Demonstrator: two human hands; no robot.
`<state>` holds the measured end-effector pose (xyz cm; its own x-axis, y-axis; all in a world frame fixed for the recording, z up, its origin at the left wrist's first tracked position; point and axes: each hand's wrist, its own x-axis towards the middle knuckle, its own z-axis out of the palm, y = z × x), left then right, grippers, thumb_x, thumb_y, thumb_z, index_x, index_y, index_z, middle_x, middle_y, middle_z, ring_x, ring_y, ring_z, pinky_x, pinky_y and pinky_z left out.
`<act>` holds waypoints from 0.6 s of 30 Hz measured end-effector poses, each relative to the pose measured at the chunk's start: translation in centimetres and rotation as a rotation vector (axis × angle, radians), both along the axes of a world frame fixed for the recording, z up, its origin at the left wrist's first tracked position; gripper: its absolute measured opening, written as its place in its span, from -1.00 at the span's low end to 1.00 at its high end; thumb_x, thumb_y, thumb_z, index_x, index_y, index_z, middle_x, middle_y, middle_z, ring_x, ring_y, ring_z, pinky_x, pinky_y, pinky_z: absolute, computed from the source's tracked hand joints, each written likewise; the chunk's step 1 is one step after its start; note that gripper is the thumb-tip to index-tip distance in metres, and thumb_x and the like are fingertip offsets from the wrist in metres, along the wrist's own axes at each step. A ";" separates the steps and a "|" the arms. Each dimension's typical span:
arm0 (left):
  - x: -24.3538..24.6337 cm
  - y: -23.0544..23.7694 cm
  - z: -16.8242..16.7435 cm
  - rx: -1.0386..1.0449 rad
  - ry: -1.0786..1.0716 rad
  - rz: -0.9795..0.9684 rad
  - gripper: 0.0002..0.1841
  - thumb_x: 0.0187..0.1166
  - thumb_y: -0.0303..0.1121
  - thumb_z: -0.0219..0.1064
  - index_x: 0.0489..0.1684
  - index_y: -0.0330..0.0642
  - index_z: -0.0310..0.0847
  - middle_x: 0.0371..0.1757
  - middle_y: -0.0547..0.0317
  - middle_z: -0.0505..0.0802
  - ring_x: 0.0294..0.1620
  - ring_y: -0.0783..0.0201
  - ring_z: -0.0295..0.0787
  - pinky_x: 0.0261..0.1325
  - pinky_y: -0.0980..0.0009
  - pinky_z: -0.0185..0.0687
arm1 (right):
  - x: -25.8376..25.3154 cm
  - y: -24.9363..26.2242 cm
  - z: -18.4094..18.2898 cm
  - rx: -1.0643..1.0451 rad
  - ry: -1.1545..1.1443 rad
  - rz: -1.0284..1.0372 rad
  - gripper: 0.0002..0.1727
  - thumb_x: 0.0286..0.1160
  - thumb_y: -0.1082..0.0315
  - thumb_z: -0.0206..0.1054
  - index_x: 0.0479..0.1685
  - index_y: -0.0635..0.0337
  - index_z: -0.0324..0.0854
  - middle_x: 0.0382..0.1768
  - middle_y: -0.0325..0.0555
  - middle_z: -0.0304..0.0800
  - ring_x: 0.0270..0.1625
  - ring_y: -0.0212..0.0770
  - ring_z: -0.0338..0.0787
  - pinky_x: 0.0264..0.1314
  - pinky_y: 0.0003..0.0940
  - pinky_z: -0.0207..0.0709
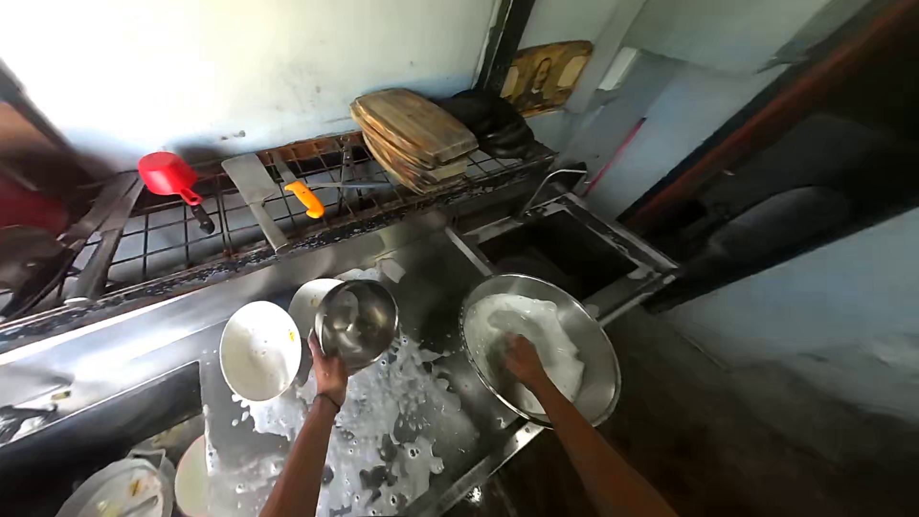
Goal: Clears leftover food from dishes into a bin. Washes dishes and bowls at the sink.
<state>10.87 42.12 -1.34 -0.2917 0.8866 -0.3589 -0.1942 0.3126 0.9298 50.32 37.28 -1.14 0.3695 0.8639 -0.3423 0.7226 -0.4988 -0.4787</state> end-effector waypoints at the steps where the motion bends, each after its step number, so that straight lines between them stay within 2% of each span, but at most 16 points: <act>1: 0.0 -1.5 0.1 0.042 0.095 -0.050 -0.18 0.70 -0.61 0.09 0.94 0.02 -0.29 0.71 -0.28 0.39 0.41 -0.14 0.66 0.17 -0.13 0.76 | -0.9 -0.2 1.0 0.164 0.105 -0.050 -0.64 0.69 0.29 0.29 0.18 0.47 0.67 0.08 0.40 0.76 0.17 0.27 0.77 0.32 0.23 0.59; 2: -0.1 -2.8 0.2 0.081 0.187 -0.098 -0.19 0.67 -0.63 0.10 0.92 -0.06 -0.23 0.75 -0.22 0.36 0.56 -0.03 0.57 0.42 -0.02 0.66 | -2.5 -0.4 2.2 0.308 0.178 -0.069 -0.67 0.69 0.25 0.28 0.03 0.41 0.73 -0.16 0.28 0.79 -0.09 0.17 0.79 0.09 0.21 0.63; 3: -0.1 -3.8 0.1 0.115 0.275 -0.138 -0.19 0.61 -0.64 0.11 0.91 -0.14 -0.19 0.77 -0.21 0.36 0.65 0.01 0.48 0.59 0.04 0.52 | -4.7 -0.9 3.6 0.417 0.228 -0.048 -0.68 0.68 0.25 0.27 0.00 0.38 0.75 -0.26 0.18 0.80 -0.20 0.06 0.79 -0.01 0.15 0.65; 4: 0.0 -4.8 0.0 0.134 0.353 -0.176 -0.20 0.58 -0.65 0.11 0.90 -0.20 -0.16 0.77 -0.22 0.36 0.71 0.02 0.41 0.70 0.08 0.39 | -7.3 -1.5 4.8 0.476 0.238 0.035 -0.71 0.66 0.29 0.26 0.06 0.34 0.74 -0.24 0.11 0.83 -0.20 0.00 0.82 -0.03 0.10 0.70; 6: 0.5 -6.7 -0.2 0.106 0.466 -0.231 -0.22 0.59 -0.62 0.13 0.89 -0.24 -0.10 0.74 -0.24 0.42 0.70 0.02 0.43 0.75 0.10 0.34 | -12.2 -2.7 4.9 0.501 0.114 0.403 -0.66 0.57 0.34 0.32 0.24 0.28 0.72 -0.02 0.06 0.87 -0.02 -0.02 0.88 0.14 0.03 0.77; 8: 1.1 -8.2 -0.3 0.045 0.526 -0.264 -0.23 0.62 -0.56 0.17 0.89 -0.21 -0.07 0.70 -0.22 0.48 0.66 0.00 0.50 0.72 0.06 0.38 | -16.0 -3.0 1.7 0.517 -0.137 0.806 -0.65 0.57 0.26 0.33 0.28 0.09 0.77 0.25 -0.01 0.85 0.19 0.00 0.89 0.21 0.01 0.79; 9: 1.4 -8.7 -0.4 0.027 0.540 -0.268 -0.24 0.62 -0.55 0.18 0.89 -0.19 -0.05 0.69 -0.21 0.50 0.65 0.00 0.51 0.71 0.06 0.39 | -17.5 -2.9 -0.2 0.413 -0.181 0.923 -0.61 0.66 0.27 0.23 0.40 0.05 0.70 0.49 -0.01 0.70 0.47 0.02 0.74 0.46 0.03 0.65; 10: 1.7 -9.1 -0.3 -0.002 0.545 -0.269 -0.23 0.62 -0.54 0.19 0.89 -0.16 -0.05 0.70 -0.19 0.50 0.65 0.00 0.51 0.71 0.05 0.39 | -18.9 -2.7 -2.0 0.239 -0.184 0.973 -0.52 0.74 0.31 0.08 0.60 0.07 0.54 0.71 0.00 0.44 0.76 0.03 0.41 0.77 0.05 0.32; 11: 2.2 -9.3 -0.4 -0.024 0.545 -0.262 -0.22 0.61 -0.56 0.19 0.90 -0.11 -0.04 0.69 -0.16 0.51 0.65 0.01 0.51 0.71 0.04 0.40 | -20.1 -2.8 -3.4 0.088 -0.155 0.961 -0.44 0.76 0.32 0.00 0.75 0.10 0.36 0.81 0.02 0.27 0.86 0.03 0.20 0.89 0.07 0.08; 12: 2.6 -9.6 -0.5 -0.033 0.539 -0.251 -0.19 0.58 -0.57 0.19 0.90 -0.10 -0.06 0.70 -0.16 0.49 0.67 0.00 0.48 0.72 0.03 0.38 | -21.5 -3.5 -3.9 -0.001 -0.069 0.890 -0.43 0.77 0.28 -0.01 0.75 0.17 0.34 0.75 0.08 0.36 0.82 0.04 0.28 0.84 0.10 0.15; 13: 3.0 -9.7 -0.5 -0.036 0.533 -0.225 -0.18 0.56 -0.59 0.20 0.91 -0.10 -0.06 0.71 -0.18 0.48 0.67 -0.03 0.47 0.72 0.01 0.37 | -22.9 -4.5 -3.7 -0.022 0.097 0.783 -0.47 0.77 0.22 0.03 0.63 0.26 0.47 0.57 0.17 0.57 0.67 0.07 0.50 0.73 0.10 0.29; 14: 3.3 -9.7 -0.4 -0.036 0.530 -0.186 -0.18 0.55 -0.60 0.20 0.90 -0.12 -0.05 0.71 -0.20 0.48 0.68 -0.04 0.46 0.72 0.01 0.36 | -24.1 -5.5 -3.3 0.018 0.275 0.680 -0.50 0.77 0.15 0.08 0.49 0.27 0.59 0.37 0.19 0.74 0.48 0.06 0.69 0.61 0.05 0.45; 15: 3.3 -9.9 -0.5 -0.045 0.519 -0.141 -0.18 0.52 -0.62 0.21 0.89 -0.14 -0.02 0.69 -0.22 0.49 0.66 -0.05 0.48 0.70 0.00 0.39 | -24.7 -6.1 -2.8 0.053 0.394 0.650 -0.50 0.74 0.13 0.12 0.43 0.27 0.65 0.26 0.20 0.81 0.38 0.05 0.76 0.56 0.00 0.51; 16: 3.1 -10.3 -0.4 -0.063 0.513 -0.105 -0.18 0.50 -0.64 0.22 0.88 -0.15 0.01 0.67 -0.21 0.52 0.62 -0.03 0.53 0.65 0.01 0.45 | -24.5 -6.1 -2.1 0.009 0.396 0.719 -0.51 0.74 0.15 0.11 0.43 0.28 0.64 0.28 0.22 0.79 0.41 0.09 0.73 0.59 0.05 0.47; 18: 1.8 -10.6 0.0 -0.101 0.517 -0.102 -0.21 0.53 -0.65 0.19 0.86 -0.13 0.04 0.63 -0.19 0.57 0.57 0.00 0.59 0.61 0.02 0.50 | -22.5 -4.3 -1.6 -0.093 0.099 1.008 -0.50 0.73 0.17 0.11 0.48 0.30 0.58 0.45 0.24 0.67 0.56 0.21 0.59 0.64 0.25 0.35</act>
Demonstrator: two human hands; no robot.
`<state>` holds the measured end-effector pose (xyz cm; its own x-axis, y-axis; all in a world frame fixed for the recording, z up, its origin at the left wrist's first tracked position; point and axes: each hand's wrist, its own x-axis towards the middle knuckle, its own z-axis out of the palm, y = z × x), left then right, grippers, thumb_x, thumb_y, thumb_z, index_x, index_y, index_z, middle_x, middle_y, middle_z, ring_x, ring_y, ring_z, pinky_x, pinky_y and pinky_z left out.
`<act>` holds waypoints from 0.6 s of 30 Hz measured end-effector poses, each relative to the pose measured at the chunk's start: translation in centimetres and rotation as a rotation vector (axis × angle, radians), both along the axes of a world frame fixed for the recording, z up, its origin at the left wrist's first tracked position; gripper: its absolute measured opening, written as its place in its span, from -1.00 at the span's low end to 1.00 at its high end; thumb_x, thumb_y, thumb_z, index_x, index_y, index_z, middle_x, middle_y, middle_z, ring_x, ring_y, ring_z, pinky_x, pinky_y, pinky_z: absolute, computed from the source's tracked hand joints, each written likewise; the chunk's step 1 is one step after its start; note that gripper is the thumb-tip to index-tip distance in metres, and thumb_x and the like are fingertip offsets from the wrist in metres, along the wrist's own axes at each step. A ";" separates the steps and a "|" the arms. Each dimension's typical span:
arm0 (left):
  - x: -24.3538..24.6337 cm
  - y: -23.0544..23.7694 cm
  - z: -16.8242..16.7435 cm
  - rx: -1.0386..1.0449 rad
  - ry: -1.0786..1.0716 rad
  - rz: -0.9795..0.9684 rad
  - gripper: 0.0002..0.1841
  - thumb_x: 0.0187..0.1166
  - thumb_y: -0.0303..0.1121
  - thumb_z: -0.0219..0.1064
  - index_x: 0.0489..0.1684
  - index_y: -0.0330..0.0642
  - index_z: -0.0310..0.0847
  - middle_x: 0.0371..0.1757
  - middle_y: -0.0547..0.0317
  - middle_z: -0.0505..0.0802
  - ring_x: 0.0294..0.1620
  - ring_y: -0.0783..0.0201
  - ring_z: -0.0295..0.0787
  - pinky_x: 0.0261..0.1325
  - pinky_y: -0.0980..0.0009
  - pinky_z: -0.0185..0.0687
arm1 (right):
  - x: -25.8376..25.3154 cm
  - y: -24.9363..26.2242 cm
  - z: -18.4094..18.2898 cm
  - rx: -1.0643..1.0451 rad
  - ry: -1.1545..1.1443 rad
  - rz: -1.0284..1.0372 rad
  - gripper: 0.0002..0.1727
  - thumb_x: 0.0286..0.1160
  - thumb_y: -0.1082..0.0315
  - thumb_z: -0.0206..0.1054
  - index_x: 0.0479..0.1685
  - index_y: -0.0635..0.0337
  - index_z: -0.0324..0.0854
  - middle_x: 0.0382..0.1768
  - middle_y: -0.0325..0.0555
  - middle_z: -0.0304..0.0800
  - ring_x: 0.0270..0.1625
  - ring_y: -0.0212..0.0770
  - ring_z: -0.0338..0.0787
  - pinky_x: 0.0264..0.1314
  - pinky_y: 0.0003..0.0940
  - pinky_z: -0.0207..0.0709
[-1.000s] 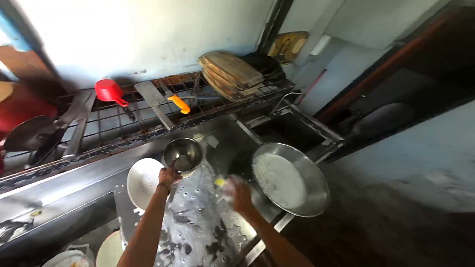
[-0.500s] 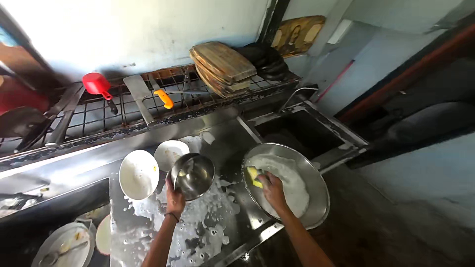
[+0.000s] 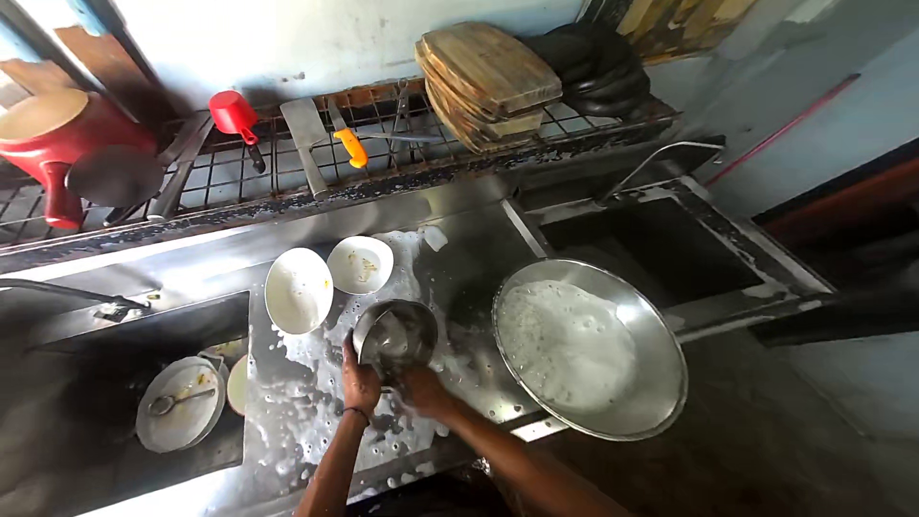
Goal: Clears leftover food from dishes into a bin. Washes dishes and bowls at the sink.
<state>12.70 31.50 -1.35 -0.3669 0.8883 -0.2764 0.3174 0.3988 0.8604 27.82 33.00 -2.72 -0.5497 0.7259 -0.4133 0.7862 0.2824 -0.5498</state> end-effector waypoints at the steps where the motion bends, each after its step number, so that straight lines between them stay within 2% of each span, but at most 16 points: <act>1: -0.3 -0.3 0.3 -0.015 0.015 -0.027 -0.22 0.55 -0.64 0.19 0.87 -0.10 0.05 0.61 -0.18 0.59 0.56 0.00 0.61 0.61 0.01 0.51 | 1.1 0.9 -0.3 0.089 -0.126 0.092 -0.51 0.68 0.21 0.14 0.46 0.31 0.57 0.54 0.21 0.59 0.63 0.22 0.52 0.66 0.31 0.30; 3: 0.2 0.1 0.8 -0.017 0.040 -0.095 -0.17 0.54 -0.60 0.20 0.90 -0.08 -0.04 0.68 -0.18 0.52 0.62 -0.02 0.54 0.66 -0.01 0.44 | 1.6 2.6 -1.2 0.151 -0.214 0.101 -0.40 0.70 0.16 0.07 0.68 0.21 0.40 0.83 -0.02 0.23 0.88 0.04 0.13 0.91 0.17 -0.13; 4: 0.6 0.3 1.0 -0.016 0.049 -0.108 -0.14 0.52 -0.57 0.25 0.91 -0.09 -0.07 0.70 -0.19 0.49 0.64 -0.05 0.51 0.68 -0.02 0.41 | 1.1 2.0 -1.3 0.097 -0.137 0.044 -0.36 0.74 0.06 0.01 0.72 0.19 0.36 0.80 -0.02 0.28 0.86 0.02 0.17 0.91 0.15 -0.13; 5: 0.7 0.5 1.3 -0.027 0.062 -0.124 -0.13 0.53 -0.54 0.30 0.91 -0.07 -0.06 0.70 -0.18 0.48 0.64 -0.06 0.50 0.69 -0.05 0.40 | 0.3 0.5 -1.7 0.043 0.013 -0.033 -0.38 0.75 -0.03 0.04 0.59 0.22 0.50 0.60 0.10 0.55 0.71 0.09 0.44 0.81 0.18 0.14; 6: 0.3 1.1 1.9 -0.046 0.092 -0.161 -0.15 0.54 -0.52 0.32 0.91 -0.06 -0.03 0.67 -0.19 0.53 0.61 -0.10 0.54 0.66 -0.09 0.42 | -0.1 -0.4 -1.6 -0.044 0.146 -0.068 -0.36 0.78 -0.07 0.08 0.57 0.24 0.53 0.53 0.19 0.61 0.64 0.13 0.52 0.77 0.17 0.22; 7: -0.6 1.9 2.7 -0.082 0.140 -0.212 -0.19 0.55 -0.51 0.31 0.89 -0.03 0.06 0.55 -0.23 0.64 0.50 -0.16 0.64 0.56 -0.16 0.50 | 0.0 -0.8 -1.2 -0.098 0.192 -0.020 -0.31 0.76 -0.12 0.11 0.66 0.21 0.46 0.58 0.20 0.56 0.67 0.14 0.49 0.78 0.17 0.19; 8: -2.2 2.6 3.4 -0.139 0.186 -0.288 -0.24 0.56 -0.51 0.30 0.85 0.01 0.15 0.41 -0.28 0.73 0.36 -0.23 0.73 0.44 -0.24 0.57 | 0.5 -0.9 -1.0 -0.058 0.166 0.094 -0.30 0.73 -0.15 0.12 0.64 0.18 0.48 0.58 0.16 0.57 0.64 0.14 0.52 0.73 0.20 0.26; 9: -4.2 3.3 4.3 -0.209 0.223 -0.392 -0.27 0.58 -0.51 0.27 0.83 0.05 0.21 0.35 -0.30 0.77 0.28 -0.28 0.77 0.34 -0.31 0.60 | 1.1 -0.9 -0.9 0.058 0.095 0.249 -0.39 0.76 -0.05 0.12 0.59 0.18 0.49 0.58 0.14 0.56 0.62 0.17 0.54 0.66 0.24 0.34; 10: -6.1 4.1 5.0 -0.280 0.232 -0.485 -0.32 0.63 -0.49 0.24 0.82 0.10 0.24 0.38 -0.27 0.76 0.25 -0.29 0.77 0.27 -0.33 0.62 | 1.6 -0.6 -1.3 0.204 0.052 0.360 -0.53 0.68 0.17 0.19 0.47 0.21 0.56 0.51 0.16 0.61 0.55 0.19 0.60 0.60 0.22 0.42; 11: -7.4 4.8 5.7 -0.352 0.208 -0.537 -0.35 0.69 -0.45 0.18 0.82 0.16 0.22 0.43 -0.24 0.72 0.22 -0.28 0.78 0.16 -0.33 0.66 | 2.1 0.1 -1.5 0.304 0.029 0.427 -0.59 0.57 0.30 0.28 0.37 0.22 0.62 0.42 0.16 0.68 0.48 0.20 0.65 0.55 0.20 0.47; 12: -8.1 5.2 6.0 -0.394 0.152 -0.527 -0.38 0.74 -0.39 0.13 0.83 0.21 0.19 0.48 -0.21 0.68 0.16 -0.26 0.80 0.00 -0.31 0.73 | 2.2 0.9 -1.3 0.325 0.010 0.441 -0.61 0.50 0.35 0.34 0.29 0.23 0.65 0.33 0.15 0.72 0.42 0.20 0.69 0.53 0.19 0.47; 14: -7.6 4.7 5.0 -0.354 0.040 -0.349 -0.43 0.81 -0.30 0.13 0.83 0.16 0.17 0.43 -0.27 0.69 0.07 -0.29 0.82 -0.10 -0.32 0.77 | 0.9 1.8 -0.1 0.209 -0.008 0.301 -0.60 0.53 0.26 0.35 0.30 0.22 0.66 0.28 0.15 0.76 0.41 0.18 0.69 0.58 0.18 0.41; 15: -6.5 3.7 3.8 -0.316 0.008 -0.244 -0.36 0.77 -0.33 0.18 0.86 0.11 0.07 0.36 -0.36 0.71 0.04 -0.31 0.83 -0.10 -0.30 0.79 | -0.3 1.4 0.6 0.119 0.005 0.186 -0.53 0.61 0.14 0.31 0.38 0.22 0.64 0.29 0.22 0.76 0.43 0.22 0.69 0.59 0.23 0.40; 16: -5.5 2.7 2.7 -0.285 0.000 -0.168 -0.25 0.70 -0.41 0.25 0.89 0.08 -0.04 0.32 -0.40 0.71 0.08 -0.30 0.83 0.00 -0.28 0.80 | -1.4 0.8 1.0 0.047 0.009 0.110 -0.45 0.64 0.02 0.29 0.47 0.19 0.60 0.33 0.26 0.74 0.45 0.26 0.67 0.58 0.29 0.39; 17: -4.8 1.7 1.9 -0.249 0.022 -0.128 -0.21 0.63 -0.48 0.27 0.89 0.03 -0.03 0.32 -0.40 0.72 0.16 -0.27 0.81 0.16 -0.23 0.73 | -2.2 0.1 1.0 0.027 -0.016 0.111 -0.38 0.67 -0.09 0.23 0.53 0.16 0.55 0.36 0.27 0.72 0.45 0.28 0.67 0.55 0.33 0.41; 18: -5.0 1.0 1.5 -0.224 0.052 -0.139 -0.24 0.59 -0.53 0.26 0.86 -0.03 0.09 0.34 -0.38 0.74 0.26 -0.24 0.77 0.33 -0.19 0.65 | -2.3 -0.6 0.9 0.062 -0.071 0.181 -0.34 0.71 -0.16 0.14 0.53 0.17 0.50 0.39 0.26 0.69 0.46 0.29 0.67 0.49 0.36 0.45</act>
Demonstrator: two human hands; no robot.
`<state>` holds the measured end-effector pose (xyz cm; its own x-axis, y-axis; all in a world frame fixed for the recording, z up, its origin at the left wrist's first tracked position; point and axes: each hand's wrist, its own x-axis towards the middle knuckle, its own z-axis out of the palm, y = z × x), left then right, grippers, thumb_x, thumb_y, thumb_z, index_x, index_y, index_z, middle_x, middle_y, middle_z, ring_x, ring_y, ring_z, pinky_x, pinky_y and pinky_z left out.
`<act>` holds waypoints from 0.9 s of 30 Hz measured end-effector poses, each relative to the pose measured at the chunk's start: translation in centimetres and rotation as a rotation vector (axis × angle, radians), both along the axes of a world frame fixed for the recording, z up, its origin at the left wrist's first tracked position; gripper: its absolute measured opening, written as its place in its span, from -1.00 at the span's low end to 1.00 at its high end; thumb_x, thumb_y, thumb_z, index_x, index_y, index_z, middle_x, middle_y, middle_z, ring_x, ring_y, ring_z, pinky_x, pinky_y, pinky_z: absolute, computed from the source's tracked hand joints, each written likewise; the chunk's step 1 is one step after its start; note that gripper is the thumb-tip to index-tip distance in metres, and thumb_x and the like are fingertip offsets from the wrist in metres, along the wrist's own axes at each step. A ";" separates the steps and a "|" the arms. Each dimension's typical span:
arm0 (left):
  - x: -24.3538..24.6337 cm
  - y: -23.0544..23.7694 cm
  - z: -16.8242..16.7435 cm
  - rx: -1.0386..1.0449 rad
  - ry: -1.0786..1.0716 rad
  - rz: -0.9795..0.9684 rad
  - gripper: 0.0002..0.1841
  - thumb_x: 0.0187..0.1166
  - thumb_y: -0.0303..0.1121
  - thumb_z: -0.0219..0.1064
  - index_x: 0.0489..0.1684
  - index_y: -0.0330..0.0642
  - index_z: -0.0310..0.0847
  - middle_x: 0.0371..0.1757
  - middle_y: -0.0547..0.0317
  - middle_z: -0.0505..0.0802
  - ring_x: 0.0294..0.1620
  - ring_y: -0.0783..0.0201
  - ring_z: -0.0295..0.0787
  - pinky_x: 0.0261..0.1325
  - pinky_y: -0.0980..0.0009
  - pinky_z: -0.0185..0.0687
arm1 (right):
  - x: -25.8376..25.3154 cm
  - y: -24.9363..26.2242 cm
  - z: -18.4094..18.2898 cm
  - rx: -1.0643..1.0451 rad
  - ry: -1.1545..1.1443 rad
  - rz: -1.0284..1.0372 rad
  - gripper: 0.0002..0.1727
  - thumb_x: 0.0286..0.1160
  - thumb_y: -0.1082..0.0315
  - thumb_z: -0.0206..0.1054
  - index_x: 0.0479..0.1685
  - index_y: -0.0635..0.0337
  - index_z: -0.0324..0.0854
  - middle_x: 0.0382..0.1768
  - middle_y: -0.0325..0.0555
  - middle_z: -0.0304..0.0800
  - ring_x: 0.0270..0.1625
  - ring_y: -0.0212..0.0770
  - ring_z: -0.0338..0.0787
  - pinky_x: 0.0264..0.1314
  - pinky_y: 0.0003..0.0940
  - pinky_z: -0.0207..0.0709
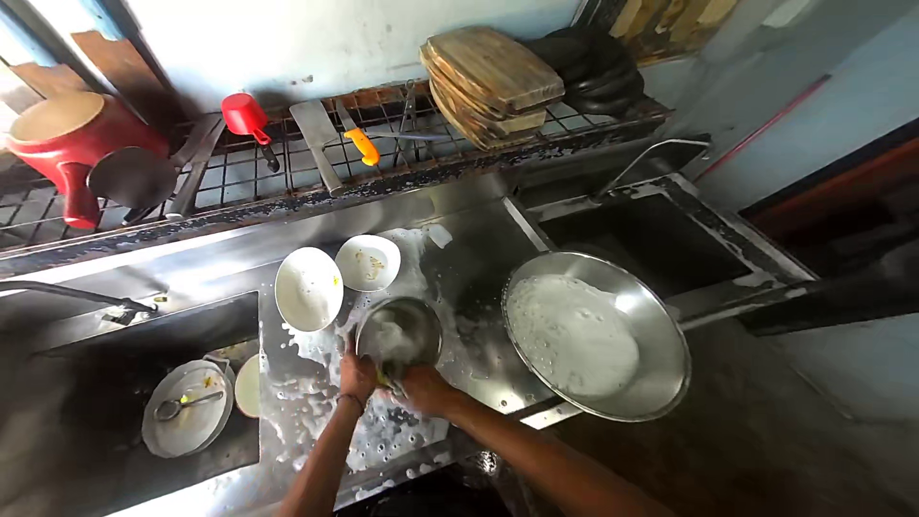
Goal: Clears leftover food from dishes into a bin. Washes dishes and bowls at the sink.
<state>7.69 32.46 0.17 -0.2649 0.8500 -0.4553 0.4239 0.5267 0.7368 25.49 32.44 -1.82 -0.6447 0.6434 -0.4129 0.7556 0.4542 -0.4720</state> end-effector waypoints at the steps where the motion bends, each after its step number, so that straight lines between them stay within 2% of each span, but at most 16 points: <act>1: -0.9 -0.4 -0.2 0.009 0.031 -0.059 -0.32 0.58 -0.54 0.25 0.80 -0.08 0.24 0.34 -0.35 0.75 0.32 -0.22 0.75 0.42 -0.19 0.59 | 0.3 -0.5 -0.2 0.044 -0.064 0.080 -0.34 0.75 -0.12 0.09 0.55 0.24 0.47 0.52 0.27 0.57 0.57 0.29 0.57 0.56 0.35 0.38; 3: -2.4 -0.1 -0.1 -0.025 0.093 -0.200 -0.39 0.60 -0.48 0.25 0.73 -0.04 0.37 0.33 -0.25 0.78 0.32 -0.19 0.76 0.40 -0.22 0.61 | 1.0 -0.7 -1.2 0.128 -0.167 0.115 -0.50 0.70 0.29 0.14 0.52 0.39 0.50 0.69 0.32 0.37 0.75 0.30 0.33 0.80 0.29 0.06; 4: -2.2 0.2 0.2 -0.044 0.112 -0.208 -0.38 0.61 -0.45 0.26 0.74 -0.01 0.34 0.29 -0.26 0.80 0.26 -0.22 0.78 0.33 -0.25 0.64 | 0.6 -0.6 -1.4 0.144 -0.195 0.053 -0.54 0.61 0.38 0.19 0.45 0.38 0.56 0.63 0.27 0.46 0.71 0.26 0.39 0.81 0.26 0.07; 6: -0.5 0.5 1.1 -0.067 0.147 -0.151 -0.34 0.60 -0.40 0.28 0.78 0.04 0.28 0.20 -0.32 0.81 0.17 -0.28 0.80 0.25 -0.30 0.65 | -2.0 -1.0 -0.8 -0.014 -0.156 -0.136 -0.51 0.54 0.25 0.26 0.34 0.42 0.60 0.45 0.32 0.61 0.58 0.27 0.53 0.70 0.27 0.24; 8: 0.2 0.6 2.2 -0.091 0.183 -0.188 -0.32 0.61 -0.35 0.29 0.80 0.09 0.24 0.17 -0.32 0.82 0.16 -0.29 0.80 0.25 -0.30 0.64 | -3.9 -2.2 -0.8 -0.134 -0.033 -0.223 -0.37 0.67 0.03 0.21 0.50 0.39 0.49 0.46 0.34 0.60 0.55 0.24 0.59 0.60 0.23 0.40; 9: -0.8 0.9 2.8 -0.106 0.192 -0.266 -0.35 0.61 -0.36 0.29 0.77 0.05 0.29 0.18 -0.33 0.82 0.18 -0.30 0.79 0.25 -0.30 0.63 | -3.8 -2.5 -0.7 -0.100 -0.039 -0.176 -0.41 0.68 0.06 0.21 0.46 0.39 0.52 0.41 0.34 0.64 0.49 0.26 0.64 0.51 0.26 0.47; 12: -5.4 2.8 3.9 -0.120 0.188 -0.455 -0.46 0.60 -0.43 0.27 0.64 -0.08 0.46 0.24 -0.33 0.79 0.17 -0.30 0.79 0.22 -0.32 0.64 | -1.1 -1.4 -1.1 0.149 -0.091 0.093 -0.63 0.66 0.35 0.19 0.33 0.33 0.64 0.40 0.27 0.68 0.49 0.28 0.63 0.57 0.25 0.42; 14: -5.2 2.4 2.9 -0.055 0.131 -0.341 -0.45 0.66 -0.43 0.25 0.69 -0.12 0.39 0.23 -0.37 0.79 0.10 -0.29 0.82 0.17 -0.30 0.68 | -1.0 -0.4 -0.8 0.126 -0.112 0.051 -0.64 0.63 0.29 0.24 0.27 0.29 0.69 0.33 0.22 0.72 0.47 0.23 0.64 0.59 0.20 0.41; 16: -3.2 0.7 0.6 -0.018 0.035 -0.156 -0.26 0.64 -0.43 0.28 0.87 0.05 0.06 0.09 -0.36 0.81 -0.12 -0.21 0.89 -0.06 -0.20 0.83 | -2.8 -0.5 0.7 -0.021 -0.103 -0.092 -0.50 0.57 0.19 0.34 0.41 0.30 0.60 0.36 0.30 0.68 0.46 0.30 0.64 0.51 0.31 0.42; 18: -2.7 -0.9 -0.1 -0.011 -0.009 -0.113 -0.18 0.59 -0.49 0.30 0.88 0.29 0.05 0.09 -0.32 0.82 -0.13 -0.19 0.89 -0.06 -0.19 0.81 | -3.0 -1.7 0.4 0.013 -0.101 -0.052 -0.37 0.57 -0.01 0.30 0.52 0.20 0.52 0.49 0.19 0.61 0.48 0.26 0.64 0.47 0.34 0.46; 19: -3.5 -0.9 0.2 -0.017 0.004 -0.169 -0.20 0.58 -0.51 0.29 0.85 0.31 0.15 0.15 -0.29 0.83 -0.06 -0.19 0.88 0.02 -0.21 0.78 | -2.6 -2.0 0.2 0.061 -0.156 0.011 -0.34 0.57 -0.06 0.28 0.49 0.27 0.53 0.62 0.19 0.48 0.60 0.27 0.52 0.57 0.37 0.35; 21: -4.2 -0.6 1.3 -0.033 0.042 -0.265 -0.27 0.60 -0.52 0.27 0.81 0.27 0.25 0.14 -0.24 0.83 -0.20 -0.12 0.89 -0.14 -0.14 0.83 | -2.0 -2.2 -0.2 0.099 -0.309 0.016 -0.35 0.46 0.07 0.35 0.41 0.41 0.58 0.78 0.34 0.18 0.84 0.40 0.08 0.82 0.47 -0.21; 23: -2.6 -0.6 1.8 -0.039 0.084 -0.259 -0.25 0.58 -0.48 0.27 0.84 0.24 0.20 0.05 -0.27 0.84 -0.25 -0.14 0.88 -0.16 -0.16 0.83 | -3.3 -2.6 -0.6 0.053 -0.351 -0.140 -0.25 0.40 0.04 0.36 0.49 0.46 0.51 0.79 0.42 0.10 0.87 0.39 -0.04 0.86 0.44 -0.39; 24: -1.3 -0.8 2.2 -0.033 0.116 -0.244 -0.25 0.60 -0.44 0.27 0.86 0.23 0.15 0.01 -0.29 0.85 -0.18 -0.18 0.89 -0.07 -0.19 0.81 | -4.2 -3.1 -0.5 0.008 -0.270 -0.210 -0.20 0.42 -0.04 0.33 0.52 0.46 0.48 0.74 0.43 0.20 0.84 0.36 0.08 0.84 0.40 -0.21; 25: -0.2 -0.9 2.7 -0.023 0.152 -0.237 -0.23 0.60 -0.40 0.28 0.88 0.25 0.11 0.00 -0.29 0.86 -0.08 -0.21 0.88 0.07 -0.22 0.75 | -4.8 -3.6 -0.6 0.001 -0.133 -0.241 -0.25 0.49 -0.10 0.29 0.46 0.39 0.55 0.60 0.37 0.46 0.71 0.29 0.38 0.73 0.34 0.14; 27: -0.4 -1.0 3.4 -0.023 0.205 -0.295 -0.26 0.61 -0.36 0.29 0.86 0.25 0.16 0.03 -0.27 0.87 0.03 -0.23 0.86 0.18 -0.24 0.69 | -4.2 -4.3 -0.6 -0.034 0.000 -0.158 -0.30 0.56 -0.11 0.24 0.39 0.37 0.59 0.47 0.33 0.60 0.57 0.25 0.57 0.59 0.27 0.38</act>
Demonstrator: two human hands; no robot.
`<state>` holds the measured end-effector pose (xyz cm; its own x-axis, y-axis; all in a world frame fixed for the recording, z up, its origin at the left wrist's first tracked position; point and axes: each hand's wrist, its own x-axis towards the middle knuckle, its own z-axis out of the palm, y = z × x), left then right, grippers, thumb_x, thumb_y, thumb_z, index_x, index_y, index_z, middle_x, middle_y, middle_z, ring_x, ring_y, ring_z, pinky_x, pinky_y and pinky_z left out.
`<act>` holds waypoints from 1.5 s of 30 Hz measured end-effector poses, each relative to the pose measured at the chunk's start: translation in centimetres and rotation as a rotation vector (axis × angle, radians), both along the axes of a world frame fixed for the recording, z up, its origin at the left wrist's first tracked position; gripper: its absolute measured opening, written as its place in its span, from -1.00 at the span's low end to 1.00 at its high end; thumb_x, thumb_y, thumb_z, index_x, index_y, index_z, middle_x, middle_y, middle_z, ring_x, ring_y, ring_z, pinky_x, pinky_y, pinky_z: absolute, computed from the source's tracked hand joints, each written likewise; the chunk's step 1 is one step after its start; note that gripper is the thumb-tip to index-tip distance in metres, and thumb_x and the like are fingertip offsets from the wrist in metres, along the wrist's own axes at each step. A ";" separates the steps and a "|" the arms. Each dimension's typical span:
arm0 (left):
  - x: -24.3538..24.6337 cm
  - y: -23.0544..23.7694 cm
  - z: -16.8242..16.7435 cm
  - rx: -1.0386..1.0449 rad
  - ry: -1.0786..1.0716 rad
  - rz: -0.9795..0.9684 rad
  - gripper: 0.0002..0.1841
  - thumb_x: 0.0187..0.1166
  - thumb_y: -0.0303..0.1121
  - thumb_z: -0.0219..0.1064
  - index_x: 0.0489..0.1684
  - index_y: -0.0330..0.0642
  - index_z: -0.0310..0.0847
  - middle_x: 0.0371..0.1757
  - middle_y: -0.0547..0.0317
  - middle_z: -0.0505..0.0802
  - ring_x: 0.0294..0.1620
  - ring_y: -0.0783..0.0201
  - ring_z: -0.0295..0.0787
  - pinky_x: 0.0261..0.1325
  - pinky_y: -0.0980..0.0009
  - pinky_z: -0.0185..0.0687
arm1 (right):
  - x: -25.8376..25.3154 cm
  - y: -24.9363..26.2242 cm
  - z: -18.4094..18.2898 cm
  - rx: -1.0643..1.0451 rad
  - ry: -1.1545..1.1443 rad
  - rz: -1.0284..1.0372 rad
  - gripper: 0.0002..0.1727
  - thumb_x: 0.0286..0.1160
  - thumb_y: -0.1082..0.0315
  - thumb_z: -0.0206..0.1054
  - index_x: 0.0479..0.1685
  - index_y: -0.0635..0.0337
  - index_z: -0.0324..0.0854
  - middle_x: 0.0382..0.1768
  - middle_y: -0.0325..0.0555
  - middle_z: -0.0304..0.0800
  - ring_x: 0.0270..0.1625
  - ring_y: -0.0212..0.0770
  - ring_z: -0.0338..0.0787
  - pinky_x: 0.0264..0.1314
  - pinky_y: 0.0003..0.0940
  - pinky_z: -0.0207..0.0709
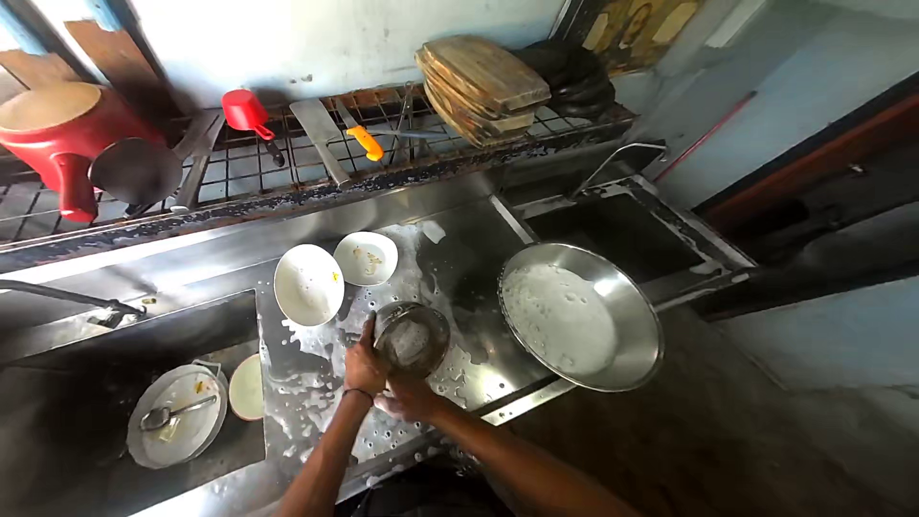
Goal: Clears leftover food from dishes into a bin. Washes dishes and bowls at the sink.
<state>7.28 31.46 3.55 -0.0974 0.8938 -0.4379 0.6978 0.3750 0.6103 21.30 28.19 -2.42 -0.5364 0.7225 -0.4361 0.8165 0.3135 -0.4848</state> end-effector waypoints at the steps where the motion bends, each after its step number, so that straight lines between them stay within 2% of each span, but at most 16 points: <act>1: -1.3 0.5 0.3 -0.027 -0.004 -0.059 -0.30 0.61 -0.39 0.29 0.83 0.19 0.24 0.11 -0.29 0.85 0.08 -0.26 0.84 0.21 -0.28 0.66 | 1.1 0.2 0.5 0.016 -0.056 0.110 -0.35 0.60 -0.08 0.24 0.29 0.41 0.61 0.43 0.38 0.61 0.54 0.32 0.57 0.56 0.32 0.38; 6: -2.4 1.7 -0.7 -0.082 -0.185 0.061 -0.40 0.70 -0.34 0.29 0.77 0.01 0.30 -0.04 -0.27 0.85 -0.41 -0.02 0.88 -0.28 0.02 0.86 | 3.6 2.7 1.6 0.133 -0.204 0.126 -0.57 0.68 0.20 0.16 0.23 0.39 0.66 0.35 0.37 0.66 0.47 0.34 0.61 0.52 0.33 0.39; 10: 0.6 -1.3 -3.3 -0.016 -0.181 0.114 -0.29 0.67 -0.39 0.24 0.87 -0.01 0.10 0.23 -0.30 0.82 0.20 -0.18 0.83 0.34 -0.16 0.66 | 1.6 1.4 1.8 0.028 -0.059 -0.050 -0.25 0.35 -0.05 0.48 0.54 0.16 0.53 0.52 0.14 0.57 0.50 0.20 0.62 0.46 0.27 0.51; 14: -0.8 -1.2 -2.1 -0.059 -0.106 -0.014 -0.43 0.64 -0.46 0.24 0.70 -0.01 0.41 0.07 -0.19 0.85 -0.25 0.01 0.91 -0.13 0.02 0.87 | 4.9 0.3 1.7 0.091 -0.327 0.174 -0.38 0.43 0.12 0.43 0.36 0.44 0.60 0.82 0.32 0.09 0.81 0.39 0.12 0.74 0.42 0.02; 16: 0.1 -0.2 -1.1 -0.057 -0.057 -0.030 -0.43 0.64 -0.45 0.24 0.70 0.02 0.41 0.01 -0.21 0.85 -0.32 0.00 0.88 -0.19 0.03 0.84 | 4.4 0.0 1.7 0.066 -0.342 0.111 -0.59 0.49 0.44 0.30 0.29 0.47 0.64 0.75 0.41 0.19 0.76 0.44 0.22 0.69 0.44 0.15; 19: 0.3 0.8 -1.2 0.007 -0.075 0.023 -0.51 0.68 -0.28 0.25 0.62 0.00 0.53 0.06 -0.21 0.88 0.01 -0.13 0.86 0.20 -0.17 0.69 | 3.6 0.3 2.5 -0.050 -0.114 0.018 -0.54 0.46 0.33 0.39 0.28 0.46 0.60 0.44 0.39 0.57 0.49 0.35 0.58 0.48 0.31 0.47; 21: -0.9 0.9 -3.0 0.039 -0.238 0.127 -0.52 0.72 -0.04 0.19 0.54 0.01 0.59 -0.08 -0.14 0.87 -0.18 -0.02 0.84 -0.07 -0.06 0.75 | 4.3 0.8 4.3 -0.095 0.142 -0.154 -0.43 0.48 0.03 0.44 0.28 0.33 0.64 0.23 0.24 0.76 0.34 0.16 0.73 0.47 0.16 0.52; 23: -1.6 0.6 -4.4 0.000 -0.537 0.231 -0.44 0.80 0.11 0.02 0.57 -0.04 0.53 0.20 -0.11 0.81 0.08 0.02 0.76 0.03 -0.01 0.68 | 5.2 1.2 5.4 -0.041 0.468 -0.365 -0.39 0.29 -0.21 0.56 0.00 0.18 0.79 -0.10 -0.03 0.90 0.05 -0.18 0.87 0.31 -0.08 0.69; 25: -1.3 0.0 -5.3 -0.031 -0.895 0.346 -0.41 0.88 0.09 -0.19 0.50 -0.11 0.55 0.30 0.01 0.81 0.29 0.16 0.74 0.30 0.10 0.67 | 5.9 1.8 5.8 -0.037 0.767 -0.614 -0.50 0.25 -0.12 0.64 -0.19 0.18 0.82 -0.28 -0.17 0.90 -0.14 -0.34 0.87 0.14 -0.25 0.75; 28: 0.5 -1.1 -4.9 -0.070 -1.261 0.537 -0.35 0.84 0.18 -0.23 0.17 -0.16 0.66 -0.11 -0.03 0.91 -0.07 0.12 0.91 -0.03 0.07 0.87 | 7.7 3.0 5.2 -0.198 1.063 -1.015 -0.62 0.39 0.07 0.61 -0.06 0.20 0.79 -0.19 -0.11 0.91 -0.08 -0.28 0.87 0.14 -0.25 0.76; 31: 2.3 -2.1 -5.4 -0.106 -1.403 0.663 -0.24 0.81 0.24 -0.52 0.27 -0.05 0.57 -0.05 0.02 0.90 -0.03 0.12 0.88 -0.03 0.03 0.84 | 10.6 4.2 5.5 -0.050 0.868 -1.086 -0.49 0.67 -0.11 0.29 0.16 0.18 0.75 0.02 0.00 0.86 0.15 -0.16 0.81 0.34 -0.09 0.64; 35: 3.8 -1.7 -4.1 0.053 -1.483 0.685 -0.31 0.85 0.14 -0.45 0.32 -0.08 0.57 0.02 0.04 0.91 0.04 0.15 0.89 0.03 0.04 0.86 | 17.6 5.3 7.9 0.298 0.464 -0.969 -0.66 0.65 0.18 0.29 0.08 0.30 0.73 -0.16 0.24 0.84 -0.11 0.17 0.85 0.01 0.28 0.68; 37: 3.8 -0.6 -2.1 0.176 -1.241 0.644 -0.51 0.89 -0.06 -0.11 0.34 -0.20 0.62 0.09 0.03 0.90 0.10 0.20 0.88 0.15 0.11 0.84 | 21.9 6.9 8.8 0.455 0.340 -1.055 -0.64 0.66 0.19 0.30 0.13 0.35 0.69 -0.09 0.34 0.82 -0.05 0.30 0.84 0.01 0.38 0.65; 40: 4.9 0.0 -0.1 0.319 -0.663 0.547 -0.57 0.76 -0.09 0.25 -0.43 -0.26 0.75 -0.43 0.14 0.85 -0.38 0.31 0.79 -0.21 0.28 0.75 | 29.4 10.4 6.2 0.548 -0.072 -1.077 -0.39 0.45 0.30 0.44 0.49 0.39 0.50 0.41 0.38 0.63 0.44 0.34 0.67 0.43 0.34 0.52; 43: 6.7 -0.4 0.6 0.410 -0.320 0.266 -0.47 0.71 -0.01 0.28 -0.71 -0.16 0.67 -0.71 0.25 0.67 -0.68 0.35 0.60 -0.50 0.27 0.58 | 33.5 11.5 0.7 0.376 -0.335 -0.891 -0.13 0.55 0.25 0.34 0.82 0.43 0.06 0.82 0.49 -0.04 0.86 0.45 -0.02 0.81 0.46 -0.14; 45: 8.2 -0.6 0.6 0.437 -0.208 0.155 -0.47 0.72 0.00 0.24 -0.67 -0.17 0.66 -0.68 0.22 0.67 -0.61 0.30 0.63 -0.41 0.18 0.61 | 32.8 10.9 -0.5 0.177 -0.294 -0.826 -0.24 0.66 0.24 0.24 0.79 0.44 0.12 0.79 0.50 0.03 0.83 0.43 0.09 0.78 0.41 0.04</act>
